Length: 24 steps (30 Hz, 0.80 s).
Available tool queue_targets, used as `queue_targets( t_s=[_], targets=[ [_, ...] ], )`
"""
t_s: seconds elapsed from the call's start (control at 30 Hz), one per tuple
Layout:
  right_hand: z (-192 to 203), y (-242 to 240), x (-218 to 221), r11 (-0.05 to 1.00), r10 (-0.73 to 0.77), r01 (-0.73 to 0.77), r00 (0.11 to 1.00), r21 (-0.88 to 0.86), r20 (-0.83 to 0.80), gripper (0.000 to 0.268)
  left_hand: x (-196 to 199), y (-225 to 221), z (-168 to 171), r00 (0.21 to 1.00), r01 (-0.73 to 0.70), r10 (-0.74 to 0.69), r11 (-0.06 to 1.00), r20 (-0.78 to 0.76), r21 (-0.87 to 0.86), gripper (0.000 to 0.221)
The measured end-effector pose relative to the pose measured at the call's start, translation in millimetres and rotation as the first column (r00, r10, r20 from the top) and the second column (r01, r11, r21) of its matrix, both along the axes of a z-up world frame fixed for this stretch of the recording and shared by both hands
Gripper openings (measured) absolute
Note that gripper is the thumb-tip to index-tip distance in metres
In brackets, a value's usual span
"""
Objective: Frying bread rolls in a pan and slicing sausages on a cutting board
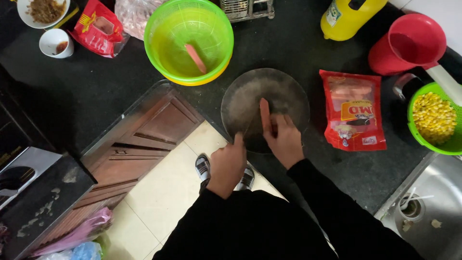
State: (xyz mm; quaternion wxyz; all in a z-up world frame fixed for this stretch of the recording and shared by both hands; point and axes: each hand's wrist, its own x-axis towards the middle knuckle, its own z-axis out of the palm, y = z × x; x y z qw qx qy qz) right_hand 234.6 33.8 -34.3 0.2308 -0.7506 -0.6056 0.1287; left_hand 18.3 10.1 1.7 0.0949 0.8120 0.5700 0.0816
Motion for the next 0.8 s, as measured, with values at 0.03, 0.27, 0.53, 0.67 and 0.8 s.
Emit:
queue_targets(
  t_s=[0.03,0.27,0.53,0.67,0.8],
  targets=[
    [7,-1,0,0.999,0.047,-0.047,0.999,0.023,-0.016,0.030,4,1,-9,0.999,0.017,-0.017,1.000,-0.037,0.017,0.033],
    [-1,4,6,0.991,0.130,-0.130,0.992,0.037,0.010,0.035,26,11,-15,0.991,0.087,-0.082,0.995,-0.110,0.042,0.040],
    [16,5,3,0.985,0.138,-0.140,0.990,-0.101,-0.024,0.036,30,12,-25,0.987,0.105,-0.094,0.991,-0.130,0.079,0.041],
    [6,6,6,0.980,0.109,-0.115,0.993,-0.161,-0.046,0.037,34,17,-25,0.993,0.094,-0.089,0.994,-0.078,0.062,0.040],
    [15,5,1,0.986,0.110,-0.111,0.994,-0.125,-0.018,0.038,41,26,-29,0.990,0.112,-0.102,0.988,-0.094,0.104,0.039]
  ],
)
